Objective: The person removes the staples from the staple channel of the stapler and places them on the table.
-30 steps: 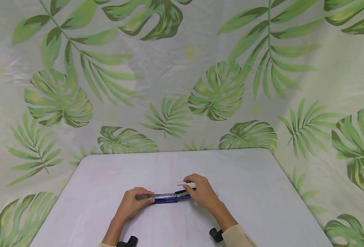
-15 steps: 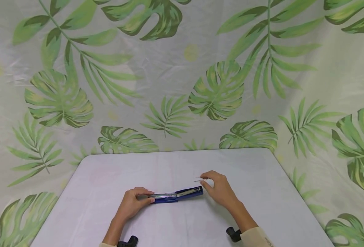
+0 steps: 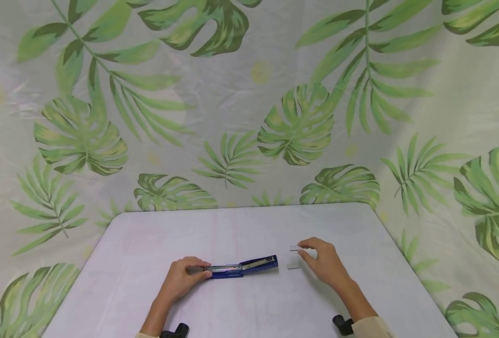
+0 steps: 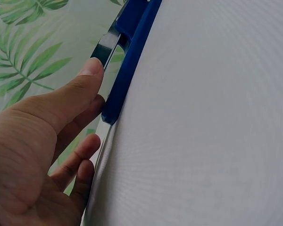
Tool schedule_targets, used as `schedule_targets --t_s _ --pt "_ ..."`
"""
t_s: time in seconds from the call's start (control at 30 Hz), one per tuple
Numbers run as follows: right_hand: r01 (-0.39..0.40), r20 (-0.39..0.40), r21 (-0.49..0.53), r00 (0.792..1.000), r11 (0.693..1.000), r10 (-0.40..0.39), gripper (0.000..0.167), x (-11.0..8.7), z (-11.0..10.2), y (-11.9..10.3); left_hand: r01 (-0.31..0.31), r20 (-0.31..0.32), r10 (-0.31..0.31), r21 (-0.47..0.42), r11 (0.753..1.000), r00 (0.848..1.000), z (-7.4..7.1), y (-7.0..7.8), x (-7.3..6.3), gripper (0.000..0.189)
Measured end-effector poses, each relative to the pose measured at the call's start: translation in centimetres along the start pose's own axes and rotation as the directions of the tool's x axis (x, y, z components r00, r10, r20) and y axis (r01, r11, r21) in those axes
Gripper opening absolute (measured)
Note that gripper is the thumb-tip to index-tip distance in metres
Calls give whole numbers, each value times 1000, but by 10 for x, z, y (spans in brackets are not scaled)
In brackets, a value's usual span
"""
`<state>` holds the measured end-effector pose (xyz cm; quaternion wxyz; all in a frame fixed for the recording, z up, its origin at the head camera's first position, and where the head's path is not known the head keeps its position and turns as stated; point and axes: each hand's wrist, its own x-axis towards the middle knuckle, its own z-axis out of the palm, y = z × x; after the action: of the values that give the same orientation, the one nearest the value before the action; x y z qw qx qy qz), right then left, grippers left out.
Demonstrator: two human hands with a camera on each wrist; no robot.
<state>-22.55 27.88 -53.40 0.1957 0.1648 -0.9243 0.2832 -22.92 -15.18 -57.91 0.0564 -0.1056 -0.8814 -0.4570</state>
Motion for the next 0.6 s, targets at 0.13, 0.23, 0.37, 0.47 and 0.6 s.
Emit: schedule_targets --t_s 0.13,0.23,0.37,0.47,0.6 --pt "0 -16 -8 1000 1000 0 19 -7 -3 10 -1 0 1 5 1000 1000 0 -1 0 20" --pt "-12 -13 -8 1000 1000 12 18 -13 -5 15 -6 0 6 5 1000 1000 0 -2 1 20" --pt "-61 12 -3 998 998 61 18 -18 -8 21 -5 3 5 -1 1000 1000 0 -3 1 20" --pt "-102 44 -1 994 995 102 17 -21 -9 27 -1 4 1 -3 1000 1000 0 -3 1 20" --pt "-144 88 -6 986 990 144 17 -27 -8 37 -3 4 3 0 1000 1000 1 -3 0 20"
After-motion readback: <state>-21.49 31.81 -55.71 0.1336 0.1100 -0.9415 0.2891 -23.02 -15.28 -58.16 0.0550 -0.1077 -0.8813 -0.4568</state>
